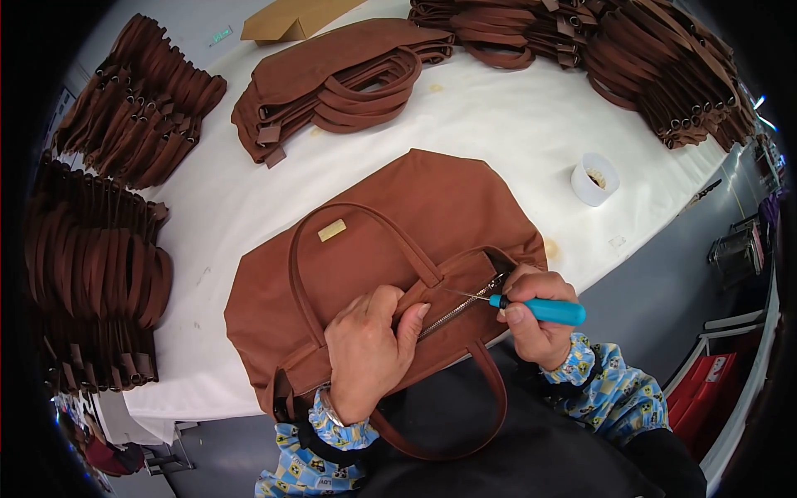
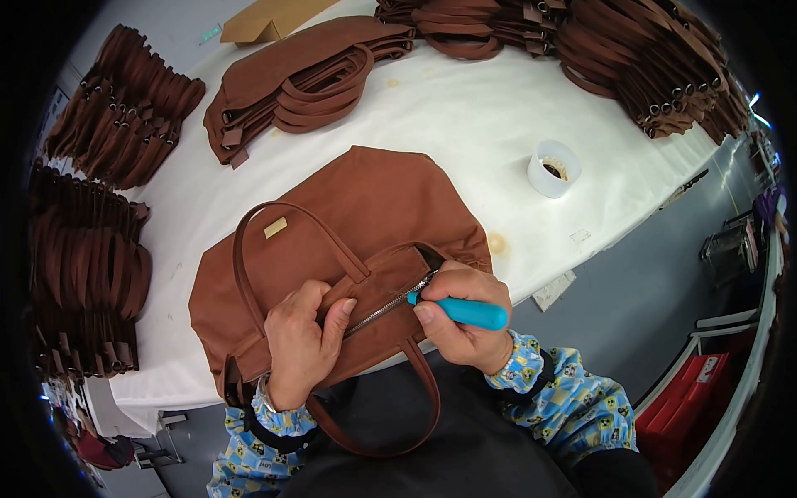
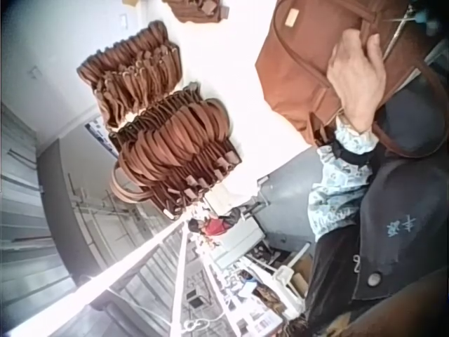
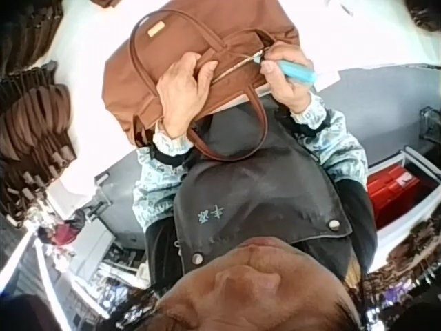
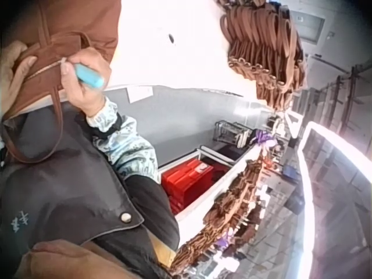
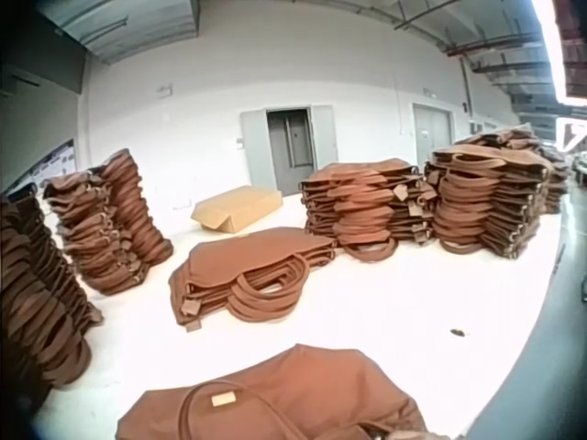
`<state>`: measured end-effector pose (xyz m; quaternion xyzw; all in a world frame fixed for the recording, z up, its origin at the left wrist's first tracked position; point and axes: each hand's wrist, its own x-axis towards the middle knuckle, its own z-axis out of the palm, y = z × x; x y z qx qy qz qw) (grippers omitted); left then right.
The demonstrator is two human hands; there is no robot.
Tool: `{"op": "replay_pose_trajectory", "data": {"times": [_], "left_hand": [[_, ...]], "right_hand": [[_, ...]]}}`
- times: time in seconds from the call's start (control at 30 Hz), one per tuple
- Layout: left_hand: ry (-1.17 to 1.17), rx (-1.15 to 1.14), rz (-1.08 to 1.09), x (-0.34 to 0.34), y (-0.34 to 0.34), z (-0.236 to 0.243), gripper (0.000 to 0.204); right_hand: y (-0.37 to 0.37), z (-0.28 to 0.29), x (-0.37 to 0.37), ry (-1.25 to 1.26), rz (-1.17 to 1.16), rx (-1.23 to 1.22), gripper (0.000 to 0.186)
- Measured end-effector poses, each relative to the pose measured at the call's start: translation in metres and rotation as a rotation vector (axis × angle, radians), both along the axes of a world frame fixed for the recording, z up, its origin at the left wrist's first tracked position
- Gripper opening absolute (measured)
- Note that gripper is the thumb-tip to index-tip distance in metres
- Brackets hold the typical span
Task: Applying edge finish or paint to the leather straps of brown handbags using a precision applicator.
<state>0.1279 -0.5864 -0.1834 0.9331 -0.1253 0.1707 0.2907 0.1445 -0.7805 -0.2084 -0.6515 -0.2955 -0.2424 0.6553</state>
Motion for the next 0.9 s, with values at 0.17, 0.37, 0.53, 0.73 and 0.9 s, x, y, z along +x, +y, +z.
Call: {"op": "replay_pose_trajectory", "data": {"times": [0.17, 0.37, 0.53, 0.73, 0.9], "left_hand": [[-0.002, -0.001, 0.007, -0.0020, 0.0009, 0.0018, 0.022], [0.005, -0.004, -0.009, 0.0012, -0.0008, 0.0008, 0.021], [0.024, -0.043, -0.006, -0.0020, 0.0006, 0.0028, 0.025], [0.024, -0.054, -0.011, -0.0037, -0.0009, 0.0033, 0.024], [0.015, -0.028, -0.011, -0.0014, -0.0003, 0.0024, 0.023]], "right_hand": [[0.0007, 0.0030, 0.0005, -0.012, 0.023, -0.024, 0.013], [-0.0013, -0.0004, 0.0031, -0.022, 0.012, -0.040, 0.014], [-0.0003, -0.0004, 0.0010, -0.008, 0.006, 0.007, 0.014], [0.0000, 0.0029, 0.0005, -0.040, -0.025, -0.035, 0.014], [0.0014, 0.0002, 0.0032, -0.046, -0.037, -0.068, 0.016]]}}
